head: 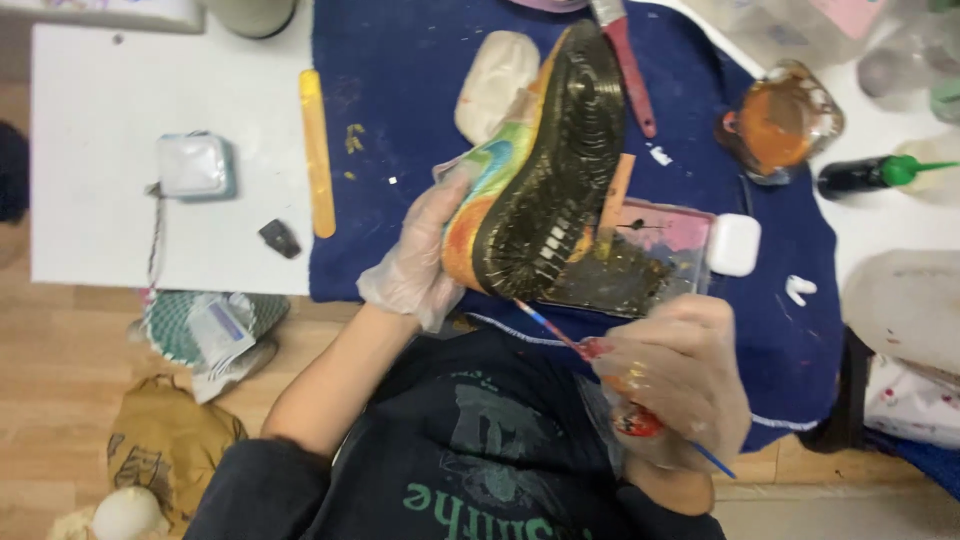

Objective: The person paints the sole of a sneaker with gold paint using a small brush. They hold the shoe in their left hand and apply paint to the tread pattern, occasionally dipping the brush into a container of paint.

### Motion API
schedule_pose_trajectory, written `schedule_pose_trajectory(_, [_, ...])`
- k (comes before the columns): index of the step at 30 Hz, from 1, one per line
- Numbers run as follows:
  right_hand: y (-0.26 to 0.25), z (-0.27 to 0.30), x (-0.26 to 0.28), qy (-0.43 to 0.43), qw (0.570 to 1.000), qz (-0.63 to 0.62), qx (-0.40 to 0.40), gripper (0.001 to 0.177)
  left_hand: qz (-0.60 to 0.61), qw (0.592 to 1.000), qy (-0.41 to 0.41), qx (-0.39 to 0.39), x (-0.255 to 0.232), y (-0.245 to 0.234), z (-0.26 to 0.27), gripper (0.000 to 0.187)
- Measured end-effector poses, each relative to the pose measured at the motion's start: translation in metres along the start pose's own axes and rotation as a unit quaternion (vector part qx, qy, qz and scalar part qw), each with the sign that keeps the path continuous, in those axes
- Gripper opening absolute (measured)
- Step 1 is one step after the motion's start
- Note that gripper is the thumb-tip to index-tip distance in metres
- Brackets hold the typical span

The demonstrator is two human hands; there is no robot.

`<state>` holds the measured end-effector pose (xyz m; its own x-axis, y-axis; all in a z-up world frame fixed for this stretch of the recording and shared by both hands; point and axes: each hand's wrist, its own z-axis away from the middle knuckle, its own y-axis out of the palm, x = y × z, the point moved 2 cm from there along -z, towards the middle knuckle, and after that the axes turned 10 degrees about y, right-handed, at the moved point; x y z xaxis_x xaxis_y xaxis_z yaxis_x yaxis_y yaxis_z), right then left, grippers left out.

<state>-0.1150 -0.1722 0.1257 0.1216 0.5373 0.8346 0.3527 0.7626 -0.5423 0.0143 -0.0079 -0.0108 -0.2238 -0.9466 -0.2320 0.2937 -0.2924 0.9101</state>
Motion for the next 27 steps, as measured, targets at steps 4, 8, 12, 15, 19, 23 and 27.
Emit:
schedule_pose_trajectory(4, [0.005, -0.02, -0.005, -0.178, 0.982, -0.053, 0.027, 0.037, -0.006, 0.999, -0.044, 0.0, -0.006, 0.015, 0.006, 0.05])
schedule_pose_trajectory(8, [0.004, -0.023, 0.001, -0.245, 0.968, -0.037, 0.037, 0.049, 0.032, 0.996, -0.08, -0.002, -0.003, 0.009, 0.002, 0.052])
schedule_pose_trajectory(12, [0.004, -0.032, 0.0, -0.341, 0.938, -0.042, 0.05, 0.039, 0.034, 0.997, -0.064, 0.022, -0.001, 0.005, 0.0, 0.054])
schedule_pose_trajectory(15, [0.005, -0.024, -0.002, -0.306, 0.952, -0.002, -0.007, 0.049, 0.016, 0.998, -0.054, -0.005, -0.002, 0.006, 0.001, 0.056])
schedule_pose_trajectory(19, [0.005, -0.014, -0.008, -0.275, 0.96, -0.024, -0.032, 0.044, 0.025, 0.998, -0.061, -0.008, -0.002, 0.006, 0.0, 0.053])
schedule_pose_trajectory(23, [0.002, -0.023, 0.006, -0.299, 0.954, -0.011, -0.015, 0.052, 0.022, 0.998, -0.051, -0.022, 0.001, 0.001, -0.003, 0.049])
schedule_pose_trajectory(27, [-0.008, -0.011, -0.036, -0.222, 0.974, 0.026, 0.043, 0.037, 0.026, 0.998, -0.056, -0.015, 0.0, 0.004, -0.001, 0.049])
